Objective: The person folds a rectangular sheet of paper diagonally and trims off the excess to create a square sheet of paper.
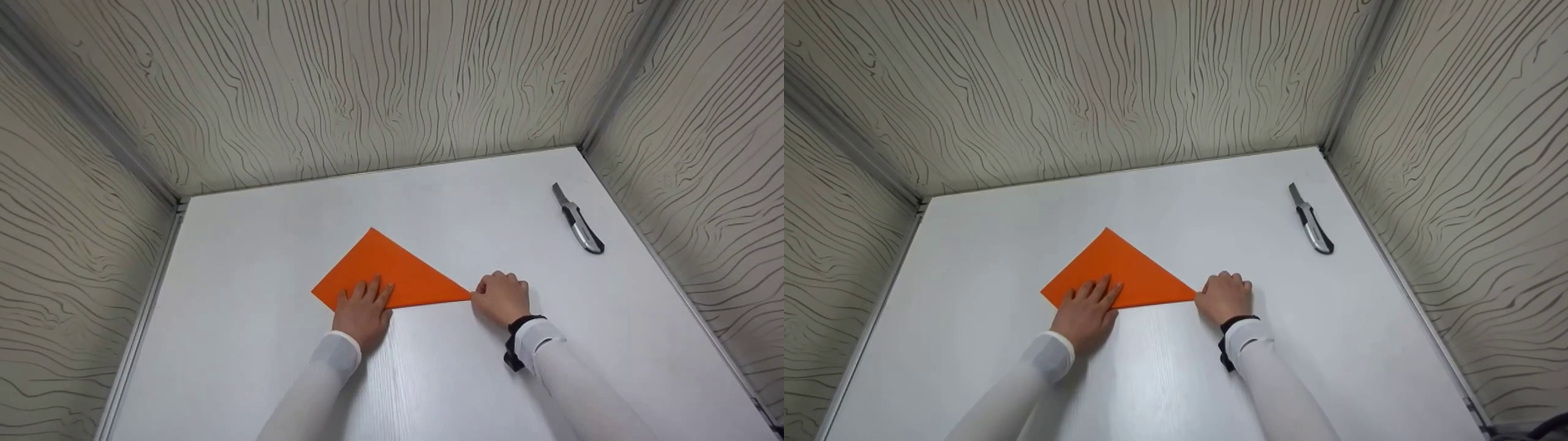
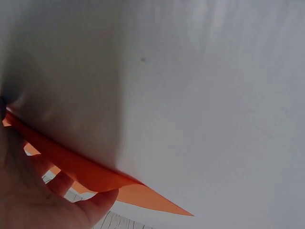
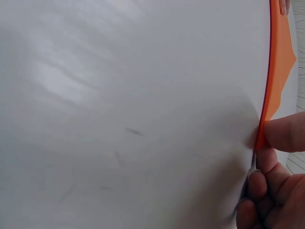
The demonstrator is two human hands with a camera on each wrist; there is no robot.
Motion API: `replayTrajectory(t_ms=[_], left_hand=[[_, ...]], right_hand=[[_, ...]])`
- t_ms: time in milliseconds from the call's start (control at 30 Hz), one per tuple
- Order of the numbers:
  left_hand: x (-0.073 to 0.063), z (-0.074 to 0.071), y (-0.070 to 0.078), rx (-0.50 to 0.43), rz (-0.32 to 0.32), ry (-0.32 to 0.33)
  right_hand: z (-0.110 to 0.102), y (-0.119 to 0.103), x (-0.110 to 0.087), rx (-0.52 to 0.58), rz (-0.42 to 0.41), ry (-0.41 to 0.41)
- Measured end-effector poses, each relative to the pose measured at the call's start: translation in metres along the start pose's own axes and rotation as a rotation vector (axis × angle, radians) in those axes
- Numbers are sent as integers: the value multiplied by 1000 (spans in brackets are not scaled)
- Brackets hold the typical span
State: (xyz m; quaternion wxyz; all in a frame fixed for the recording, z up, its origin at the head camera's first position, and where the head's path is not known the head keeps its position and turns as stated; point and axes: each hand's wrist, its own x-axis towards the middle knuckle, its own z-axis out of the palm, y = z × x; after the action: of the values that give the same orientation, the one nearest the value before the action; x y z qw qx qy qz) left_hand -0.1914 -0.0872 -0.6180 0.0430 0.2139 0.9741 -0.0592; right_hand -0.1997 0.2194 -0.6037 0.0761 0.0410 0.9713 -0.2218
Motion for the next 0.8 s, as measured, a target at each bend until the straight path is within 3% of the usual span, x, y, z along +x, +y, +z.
replayTrajectory(t_ms=[433,800], left_hand=[[3,1,1,29,-16,-14],[1,0,2,-51,-30,-11]], right_hand=[[-1,-3,1,-10,8,-15],[0,-2,2,-10,10,-10]])
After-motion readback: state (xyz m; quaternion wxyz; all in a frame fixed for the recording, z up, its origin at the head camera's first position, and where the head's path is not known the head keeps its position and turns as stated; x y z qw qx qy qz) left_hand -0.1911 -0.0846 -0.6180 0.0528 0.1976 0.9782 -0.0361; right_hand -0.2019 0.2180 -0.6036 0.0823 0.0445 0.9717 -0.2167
